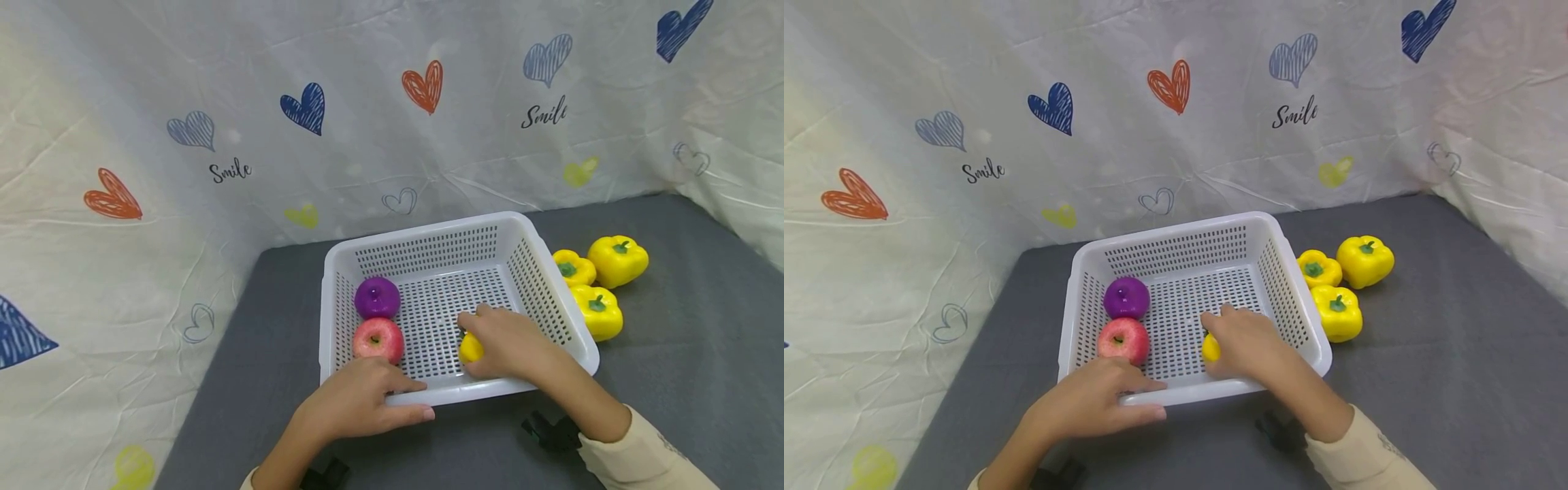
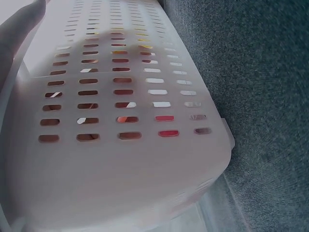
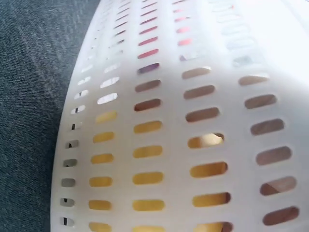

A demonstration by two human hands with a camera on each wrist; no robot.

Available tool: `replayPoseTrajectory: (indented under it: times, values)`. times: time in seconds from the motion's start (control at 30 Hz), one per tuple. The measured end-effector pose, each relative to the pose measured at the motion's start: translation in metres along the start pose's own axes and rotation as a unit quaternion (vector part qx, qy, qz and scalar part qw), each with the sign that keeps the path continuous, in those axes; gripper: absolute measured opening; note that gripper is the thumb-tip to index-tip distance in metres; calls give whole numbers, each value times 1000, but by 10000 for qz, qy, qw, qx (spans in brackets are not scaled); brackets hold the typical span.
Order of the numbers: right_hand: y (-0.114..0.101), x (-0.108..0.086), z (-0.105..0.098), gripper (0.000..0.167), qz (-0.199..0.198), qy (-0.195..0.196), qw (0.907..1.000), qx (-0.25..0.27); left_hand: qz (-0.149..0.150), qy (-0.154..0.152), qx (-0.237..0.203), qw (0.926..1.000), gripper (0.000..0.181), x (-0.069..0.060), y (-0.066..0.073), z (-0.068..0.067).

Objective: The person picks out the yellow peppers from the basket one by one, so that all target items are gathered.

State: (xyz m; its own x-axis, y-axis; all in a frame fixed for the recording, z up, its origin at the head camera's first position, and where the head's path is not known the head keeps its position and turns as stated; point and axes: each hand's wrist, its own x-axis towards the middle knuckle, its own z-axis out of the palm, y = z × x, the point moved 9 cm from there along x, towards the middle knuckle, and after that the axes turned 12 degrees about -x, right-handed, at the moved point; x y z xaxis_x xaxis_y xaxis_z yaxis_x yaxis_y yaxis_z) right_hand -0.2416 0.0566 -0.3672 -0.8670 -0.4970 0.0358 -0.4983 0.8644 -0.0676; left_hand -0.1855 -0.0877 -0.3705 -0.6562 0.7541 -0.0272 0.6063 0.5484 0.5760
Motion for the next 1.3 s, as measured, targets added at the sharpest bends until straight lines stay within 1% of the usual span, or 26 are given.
replayPoseTrajectory:
  times: [0.17,0.43,0.7,1.0,1.17,1.3]
  values:
    - [3,-2,-4,53,4,-23,10000,45,-19,11,16,10000,48,0,1,-1]
    - [4,-8,-20,46,1,191,9996,221,-90,-62,-24,9999,50,0,-1,-1]
    - [7,-18,-37,39,-158,273,9987,389,24,-16,-47,10000,48,1,1,-2]
    - [18,-31,-53,53,-213,186,9966,773,29,7,-11,10000,46,1,1,-3]
    - [23,-37,-62,55,-298,247,9962,782,-10,7,-63,10000,46,0,1,-3]
    - [29,-42,-68,57,-306,377,9963,709,-11,26,-67,10000,46,-1,0,-3]
